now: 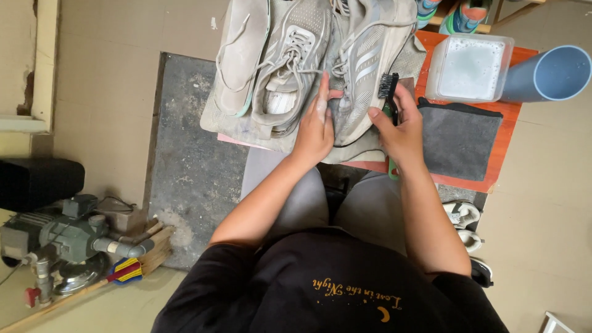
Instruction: The person scrubs a white sneaker using a small brush and a cleaning solution. They repeatedly dip the brush into a container of liquid and scrub the upper and side panels of the shoe while holding it steady with the other hand.
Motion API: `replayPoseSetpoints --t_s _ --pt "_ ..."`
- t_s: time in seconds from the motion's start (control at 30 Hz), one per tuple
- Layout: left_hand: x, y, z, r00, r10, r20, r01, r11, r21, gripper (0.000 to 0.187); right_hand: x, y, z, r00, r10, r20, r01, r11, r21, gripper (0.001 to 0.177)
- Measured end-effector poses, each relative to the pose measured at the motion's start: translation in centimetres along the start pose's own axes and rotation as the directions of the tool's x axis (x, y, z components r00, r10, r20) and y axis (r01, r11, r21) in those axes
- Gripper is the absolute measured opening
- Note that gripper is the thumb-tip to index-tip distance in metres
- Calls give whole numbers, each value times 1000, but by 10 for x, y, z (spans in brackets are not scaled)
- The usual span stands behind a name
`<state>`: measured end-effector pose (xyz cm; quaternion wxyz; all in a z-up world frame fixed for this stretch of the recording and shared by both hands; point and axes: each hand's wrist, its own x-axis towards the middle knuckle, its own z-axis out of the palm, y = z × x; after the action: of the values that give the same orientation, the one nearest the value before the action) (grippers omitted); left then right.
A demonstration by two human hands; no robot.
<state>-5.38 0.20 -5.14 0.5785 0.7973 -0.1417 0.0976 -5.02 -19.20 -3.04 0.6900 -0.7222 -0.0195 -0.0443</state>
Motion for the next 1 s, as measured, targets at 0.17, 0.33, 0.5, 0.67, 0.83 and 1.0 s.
replayPoseSetpoints --t_s 0.17,0.33,0.5,0.67,0.83,1.0 --pt "-7 -11 -2 961 -17 277 -124 866 484 73 -1 8 -5 998 66 10 -65 997 -40 52" --pt "-13 14 1 943 -95 318 -229 505 832 64 -1 5 -8 999 34 8 -33 997 -65 55" --pt "-5 42 -1 724 -586 364 -275 239 931 122 -1 27 -18 994 108 2 -108 994 -9 52" --pt "-11 28 6 668 -632 394 -379 167 910 132 -8 1 -8 992 127 0 -127 992 -12 52" --pt "-12 28 5 679 -615 400 -393 156 906 129 -6 0 -1 996 82 15 -81 994 -77 51" --pt "-10 21 10 628 -655 420 -411 179 894 123 -8 -15 6 999 40 -10 -42 963 -266 49"
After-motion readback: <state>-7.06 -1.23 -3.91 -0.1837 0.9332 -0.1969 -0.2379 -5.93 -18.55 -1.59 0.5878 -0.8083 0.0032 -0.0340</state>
